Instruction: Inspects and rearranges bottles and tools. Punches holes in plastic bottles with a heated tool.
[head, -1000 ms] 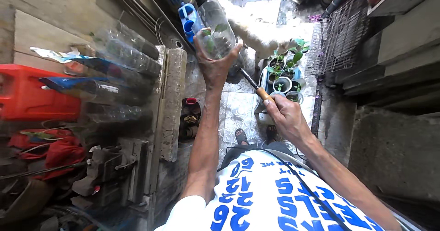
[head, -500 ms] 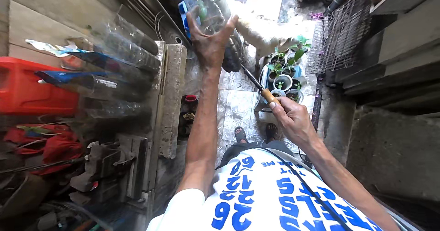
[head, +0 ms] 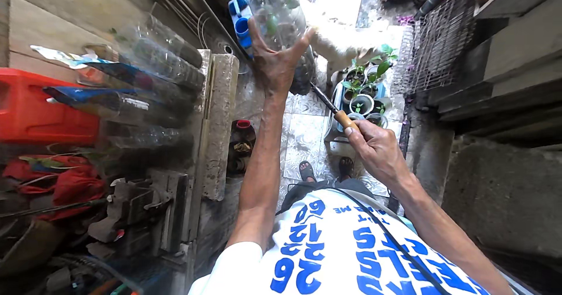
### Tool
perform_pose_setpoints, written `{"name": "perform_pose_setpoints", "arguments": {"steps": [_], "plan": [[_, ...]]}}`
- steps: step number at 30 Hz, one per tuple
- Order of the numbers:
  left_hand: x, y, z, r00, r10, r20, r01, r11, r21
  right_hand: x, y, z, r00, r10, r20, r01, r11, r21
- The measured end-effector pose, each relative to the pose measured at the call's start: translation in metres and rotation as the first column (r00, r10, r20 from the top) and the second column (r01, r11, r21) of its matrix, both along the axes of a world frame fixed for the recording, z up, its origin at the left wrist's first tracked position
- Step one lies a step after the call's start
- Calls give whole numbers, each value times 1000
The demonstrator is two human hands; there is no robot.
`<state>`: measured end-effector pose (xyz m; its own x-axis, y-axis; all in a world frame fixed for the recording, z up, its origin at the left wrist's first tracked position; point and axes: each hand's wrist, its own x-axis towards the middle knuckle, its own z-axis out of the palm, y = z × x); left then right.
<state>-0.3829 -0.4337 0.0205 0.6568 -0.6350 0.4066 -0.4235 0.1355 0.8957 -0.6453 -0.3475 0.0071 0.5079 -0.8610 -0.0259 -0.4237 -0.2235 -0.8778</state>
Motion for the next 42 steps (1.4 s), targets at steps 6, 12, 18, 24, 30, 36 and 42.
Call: {"name": "perform_pose_setpoints", "arguments": {"steps": [6, 12, 18, 24, 30, 36, 42], "plan": [[-10, 0, 0, 997, 79, 24, -80, 996, 28, 10, 6, 4, 998, -28, -62, 24, 998, -57], [-6, 1, -6, 995, 85, 48, -85, 996, -15, 18, 2, 1, 997, -31, -69, 27, 997, -67], [-1, 9, -8, 998, 40, 49, -37, 998, -51, 23, 3, -2, 999, -19, -49, 18, 999, -26], [3, 13, -12, 1000, 1, 14, 0, 997, -80, 17, 2, -9, 999, 20, -25, -19, 1000, 19], [11, 24, -11, 989, -141, 51, 142, 990, -15, -23, -9, -1, 990, -57, 129, 23, 968, 250], [-17, 45, -28, 855, -511, 90, 495, 855, 157, -7, -70, 25, 907, -235, 349, 135, 948, 287], [-57, 60, -48, 558, -815, -155, 828, 559, 41, 12, -105, 37, 928, -102, 358, -30, 938, 344]]}}
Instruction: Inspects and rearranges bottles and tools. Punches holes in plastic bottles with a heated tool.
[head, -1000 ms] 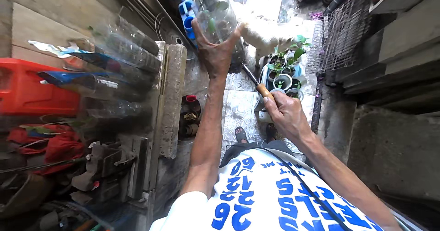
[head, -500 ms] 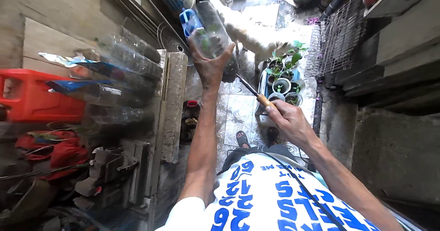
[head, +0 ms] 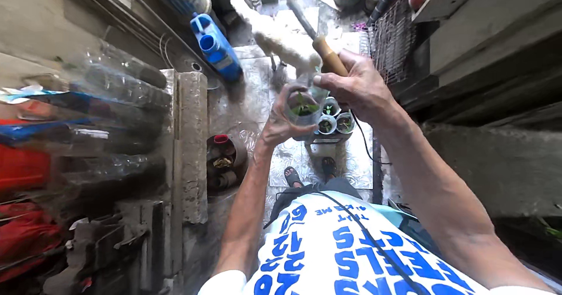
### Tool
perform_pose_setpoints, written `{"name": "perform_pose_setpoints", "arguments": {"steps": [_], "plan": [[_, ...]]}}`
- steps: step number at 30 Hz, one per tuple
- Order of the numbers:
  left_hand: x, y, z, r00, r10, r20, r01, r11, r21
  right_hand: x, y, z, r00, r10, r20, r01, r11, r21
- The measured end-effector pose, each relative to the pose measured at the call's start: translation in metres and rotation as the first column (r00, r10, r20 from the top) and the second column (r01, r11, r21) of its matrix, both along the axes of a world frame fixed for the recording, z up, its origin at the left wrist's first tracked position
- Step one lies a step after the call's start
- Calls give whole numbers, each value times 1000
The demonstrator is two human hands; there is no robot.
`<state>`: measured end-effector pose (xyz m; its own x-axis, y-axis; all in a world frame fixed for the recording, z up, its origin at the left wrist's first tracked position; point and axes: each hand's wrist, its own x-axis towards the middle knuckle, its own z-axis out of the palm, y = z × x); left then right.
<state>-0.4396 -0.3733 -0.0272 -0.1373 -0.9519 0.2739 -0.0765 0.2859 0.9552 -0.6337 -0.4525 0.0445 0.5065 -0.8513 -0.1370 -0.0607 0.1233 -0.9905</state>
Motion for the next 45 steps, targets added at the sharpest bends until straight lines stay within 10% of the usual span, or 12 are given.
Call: {"name": "perform_pose_setpoints", "arguments": {"steps": [5, 13, 26, 45], "plan": [[-1, 1, -11, 988, -113, -108, 118, 992, 41, 10, -1, -1, 989, 43, -145, -51, 997, -52], [-21, -7, -21, 926, 377, 25, -367, 913, -179, 38, 11, 9, 966, -237, -100, 230, 970, -80], [34, -62, 42, 832, 488, -264, -508, 861, -10, -40, 91, -24, 983, -142, -119, 132, 987, -87], [57, -76, 60, 770, 580, -266, -596, 802, 24, -34, 120, -49, 973, -59, -222, 6, 972, -233]]}}
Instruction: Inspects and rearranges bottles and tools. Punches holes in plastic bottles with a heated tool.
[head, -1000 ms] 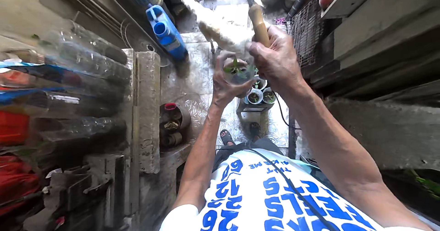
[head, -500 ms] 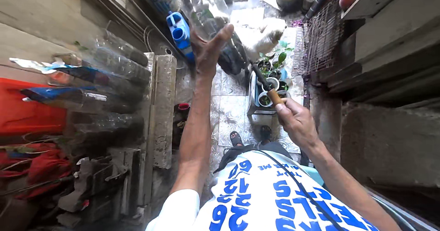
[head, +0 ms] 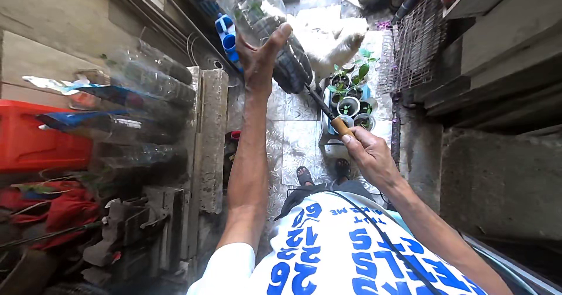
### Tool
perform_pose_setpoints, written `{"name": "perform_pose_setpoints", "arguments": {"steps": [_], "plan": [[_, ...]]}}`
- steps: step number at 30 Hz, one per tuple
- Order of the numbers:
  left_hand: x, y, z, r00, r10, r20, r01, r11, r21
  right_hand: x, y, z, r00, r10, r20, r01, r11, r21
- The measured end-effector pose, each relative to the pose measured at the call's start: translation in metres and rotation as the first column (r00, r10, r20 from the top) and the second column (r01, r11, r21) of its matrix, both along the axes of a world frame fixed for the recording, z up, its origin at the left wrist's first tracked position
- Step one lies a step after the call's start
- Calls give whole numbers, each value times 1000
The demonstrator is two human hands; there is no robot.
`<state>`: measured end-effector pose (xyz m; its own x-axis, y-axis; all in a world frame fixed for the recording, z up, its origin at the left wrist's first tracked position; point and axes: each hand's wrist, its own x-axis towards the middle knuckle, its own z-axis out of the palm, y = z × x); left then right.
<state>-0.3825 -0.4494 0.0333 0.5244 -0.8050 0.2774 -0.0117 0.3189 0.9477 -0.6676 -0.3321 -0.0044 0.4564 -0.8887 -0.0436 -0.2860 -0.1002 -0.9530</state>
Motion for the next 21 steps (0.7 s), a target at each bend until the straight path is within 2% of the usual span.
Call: {"name": "perform_pose_setpoints", "arguments": {"steps": [9, 18, 21], "plan": [[0, 5, 1, 999, 13, 34, -14, 999, 29, 3, 1, 1, 1000, -6, -3, 6, 1000, 5], [-3, 16, -5, 984, 72, 160, -89, 991, 97, 12, -3, -4, 997, -20, -81, 17, 999, -39], [-2, 20, -5, 967, 69, 246, -88, 994, 68, 16, -5, -7, 997, -7, -80, 4, 999, -33]]}}
